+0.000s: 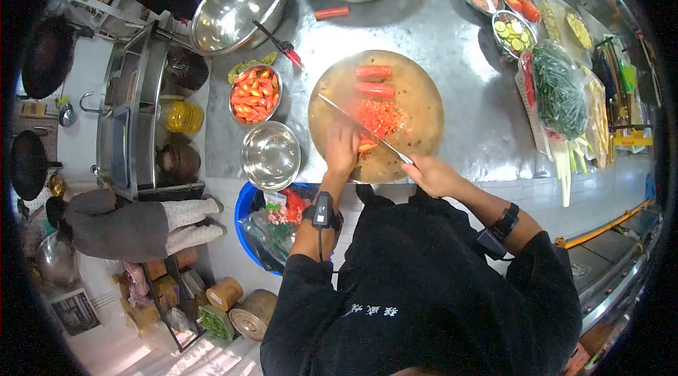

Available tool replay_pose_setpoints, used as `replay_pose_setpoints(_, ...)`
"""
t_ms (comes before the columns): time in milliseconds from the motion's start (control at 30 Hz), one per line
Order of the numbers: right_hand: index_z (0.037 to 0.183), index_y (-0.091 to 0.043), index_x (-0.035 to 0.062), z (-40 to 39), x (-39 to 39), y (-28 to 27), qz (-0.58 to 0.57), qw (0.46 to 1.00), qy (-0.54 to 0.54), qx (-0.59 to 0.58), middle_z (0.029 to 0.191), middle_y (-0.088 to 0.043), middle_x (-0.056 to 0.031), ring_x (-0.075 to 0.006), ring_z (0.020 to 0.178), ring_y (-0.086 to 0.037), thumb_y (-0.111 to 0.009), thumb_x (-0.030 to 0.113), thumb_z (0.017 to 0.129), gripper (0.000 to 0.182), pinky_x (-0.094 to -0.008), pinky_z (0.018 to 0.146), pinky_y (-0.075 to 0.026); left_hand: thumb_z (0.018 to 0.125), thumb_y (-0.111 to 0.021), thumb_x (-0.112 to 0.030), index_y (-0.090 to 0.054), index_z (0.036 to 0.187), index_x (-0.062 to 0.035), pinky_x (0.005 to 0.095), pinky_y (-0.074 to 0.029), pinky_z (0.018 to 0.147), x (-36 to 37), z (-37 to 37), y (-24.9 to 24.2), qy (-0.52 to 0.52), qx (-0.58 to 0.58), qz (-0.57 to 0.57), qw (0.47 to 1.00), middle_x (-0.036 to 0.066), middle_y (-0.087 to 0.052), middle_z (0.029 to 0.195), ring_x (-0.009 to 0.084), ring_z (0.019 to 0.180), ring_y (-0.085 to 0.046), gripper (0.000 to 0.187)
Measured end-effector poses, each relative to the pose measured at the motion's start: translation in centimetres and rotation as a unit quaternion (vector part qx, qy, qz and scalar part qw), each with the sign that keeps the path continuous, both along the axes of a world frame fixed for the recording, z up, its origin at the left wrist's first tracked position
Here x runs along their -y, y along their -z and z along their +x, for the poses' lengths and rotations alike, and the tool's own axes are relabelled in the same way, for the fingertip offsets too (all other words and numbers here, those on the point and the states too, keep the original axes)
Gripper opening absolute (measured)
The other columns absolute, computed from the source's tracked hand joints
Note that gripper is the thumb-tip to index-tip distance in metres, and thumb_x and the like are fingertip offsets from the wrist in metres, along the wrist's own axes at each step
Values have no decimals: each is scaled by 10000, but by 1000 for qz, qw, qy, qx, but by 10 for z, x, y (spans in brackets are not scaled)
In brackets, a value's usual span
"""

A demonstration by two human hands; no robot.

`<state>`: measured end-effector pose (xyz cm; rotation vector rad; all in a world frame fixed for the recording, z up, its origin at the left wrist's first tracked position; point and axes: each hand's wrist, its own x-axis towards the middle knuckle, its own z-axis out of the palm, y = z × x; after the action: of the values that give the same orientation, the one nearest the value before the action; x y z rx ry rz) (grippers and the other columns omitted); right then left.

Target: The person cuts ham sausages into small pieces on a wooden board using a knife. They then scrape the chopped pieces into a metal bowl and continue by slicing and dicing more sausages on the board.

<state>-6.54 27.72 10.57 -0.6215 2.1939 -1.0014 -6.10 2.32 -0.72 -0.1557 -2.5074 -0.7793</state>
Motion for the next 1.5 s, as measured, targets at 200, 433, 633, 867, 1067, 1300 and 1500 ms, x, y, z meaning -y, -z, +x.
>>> replay_pose_setpoints(200,1072,-567,-39,-3,-2,9,-28,1000,8,-5,955,-633,-302,-466,921,-616,-477,295,998,355,-504,783,-480,905,-578,-137,-579,1086,1,500,-345,997,5,-1,-1,-97,32,18,995,236,-534,1153,409,1118,-465,228)
replay_pose_setpoints(433,1120,-568,-38,-4,-1,5,-15,999,20,38,952,-639,-294,-452,909,-627,-486,296,998,365,-502,782,-484,831,-681,-261,-472,1254,19,510,-389,982,17,6,-20,-7,217,108,970,258,-516,1204,434,1145,-470,548)
replay_pose_setpoints(633,1138,-563,-42,-7,3,-13,25,994,18,102,910,-648,-281,-426,825,-653,-488,289,998,366,-479,748,-504,681,-817,-266,-515,1186,-59,518,-429,921,-9,19,-28,20,72,-1,997,226,-490,1216,433,1106,-507,624)
replay_pose_setpoints(867,1091,-591,-10,-17,-7,-9,23,994,37,96,903,-644,-263,-407,850,-650,-495,299,990,339,-470,762,-502,708,-809,-231,-577,1085,-66,488,-429,951,-8,16,-1,-17,66,-36,997,214,-484,1227,409,1129,-490,472)
replay_pose_setpoints(1067,1122,-595,18,-14,-27,-9,31,999,-6,37,955,-658,-240,-411,897,-642,-501,314,985,339,-481,763,-497,736,-790,-217,-601,1031,-46,467,-422,947,-10,14,-18,-36,92,35,994,182,-506,1172,389,1108,-487,390)
replay_pose_setpoints(1300,1178,-577,36,11,-23,3,-9,999,7,-41,948,-657,-250,-439,869,-637,-514,308,980,342,-508,753,-497,802,-698,-98,-595,978,-37,467,-426,905,2,21,-7,-6,38,26,999,169,-539,1098,374,1045,-503,212)
replay_pose_setpoints(1500,1223,-544,36,10,-21,4,-18,1000,6,-18,916,-651,-278,-472,859,-628,-523,301,978,361,-540,745,-490,829,-644,-48,-609,984,-37,465,-442,870,-2,17,-7,1,49,-10,999,173,-571,1112,388,1010,-523,159)
